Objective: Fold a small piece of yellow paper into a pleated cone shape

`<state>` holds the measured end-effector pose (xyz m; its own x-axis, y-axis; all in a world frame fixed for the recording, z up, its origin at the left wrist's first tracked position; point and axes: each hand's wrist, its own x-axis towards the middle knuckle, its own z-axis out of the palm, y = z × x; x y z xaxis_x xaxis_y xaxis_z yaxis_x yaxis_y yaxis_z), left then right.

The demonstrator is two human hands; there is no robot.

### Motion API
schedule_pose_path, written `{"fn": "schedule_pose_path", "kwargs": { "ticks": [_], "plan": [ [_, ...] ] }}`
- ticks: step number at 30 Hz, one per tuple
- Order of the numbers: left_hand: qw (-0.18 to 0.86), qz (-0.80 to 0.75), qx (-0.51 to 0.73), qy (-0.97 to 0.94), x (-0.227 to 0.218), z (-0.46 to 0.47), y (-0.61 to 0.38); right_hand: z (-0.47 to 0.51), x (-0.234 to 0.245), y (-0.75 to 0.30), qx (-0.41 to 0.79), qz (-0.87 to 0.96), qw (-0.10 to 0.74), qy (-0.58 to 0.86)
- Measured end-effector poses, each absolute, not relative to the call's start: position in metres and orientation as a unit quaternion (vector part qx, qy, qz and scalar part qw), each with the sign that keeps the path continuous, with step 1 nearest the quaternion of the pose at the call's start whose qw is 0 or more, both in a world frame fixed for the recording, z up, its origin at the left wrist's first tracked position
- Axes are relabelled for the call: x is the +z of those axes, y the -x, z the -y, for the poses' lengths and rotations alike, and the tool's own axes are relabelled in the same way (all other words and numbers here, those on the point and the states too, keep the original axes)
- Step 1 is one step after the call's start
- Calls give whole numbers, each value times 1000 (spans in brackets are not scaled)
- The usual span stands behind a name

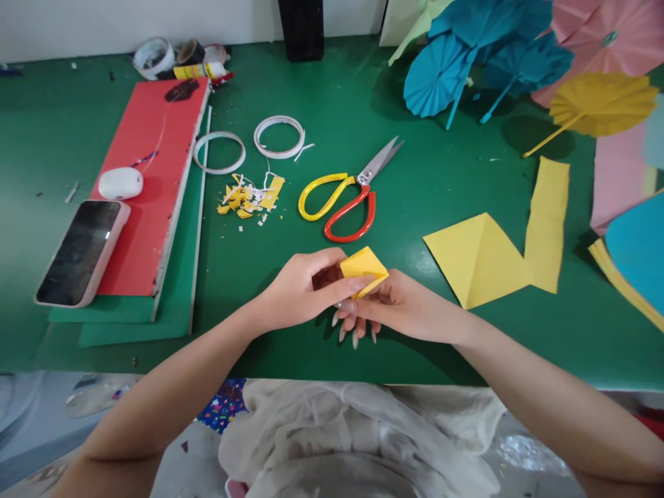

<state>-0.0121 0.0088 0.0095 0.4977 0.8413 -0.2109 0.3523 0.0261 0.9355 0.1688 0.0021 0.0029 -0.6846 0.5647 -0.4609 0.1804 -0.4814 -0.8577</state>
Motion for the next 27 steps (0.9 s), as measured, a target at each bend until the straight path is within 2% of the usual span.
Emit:
{"fn": "schedule_pose_path", "kwargs": {
  "ticks": [7, 12, 16, 20, 25, 27],
  "plan": [
    [627, -369, 215, -651, 3, -9, 12, -6, 1, -173, 834, 461, 79, 293],
    [645, -386, 176, -636, 2, -9, 7, -3, -1, -172, 820, 488, 58, 292],
    [674, -395, 191, -594, 1, -9, 4, -2, 0, -171, 809, 502, 65, 300],
    [657, -399, 224, -599, 0, -11, 3, -4, -2, -172, 813, 492, 78, 302],
    [592, -422, 269, -632, 1, -14, 4, -6, -4, -172, 810, 497, 53, 308],
    [581, -423, 290, -632, 1, -15, 5, -7, -4, -171, 795, 509, 75, 321]
  ]
}}
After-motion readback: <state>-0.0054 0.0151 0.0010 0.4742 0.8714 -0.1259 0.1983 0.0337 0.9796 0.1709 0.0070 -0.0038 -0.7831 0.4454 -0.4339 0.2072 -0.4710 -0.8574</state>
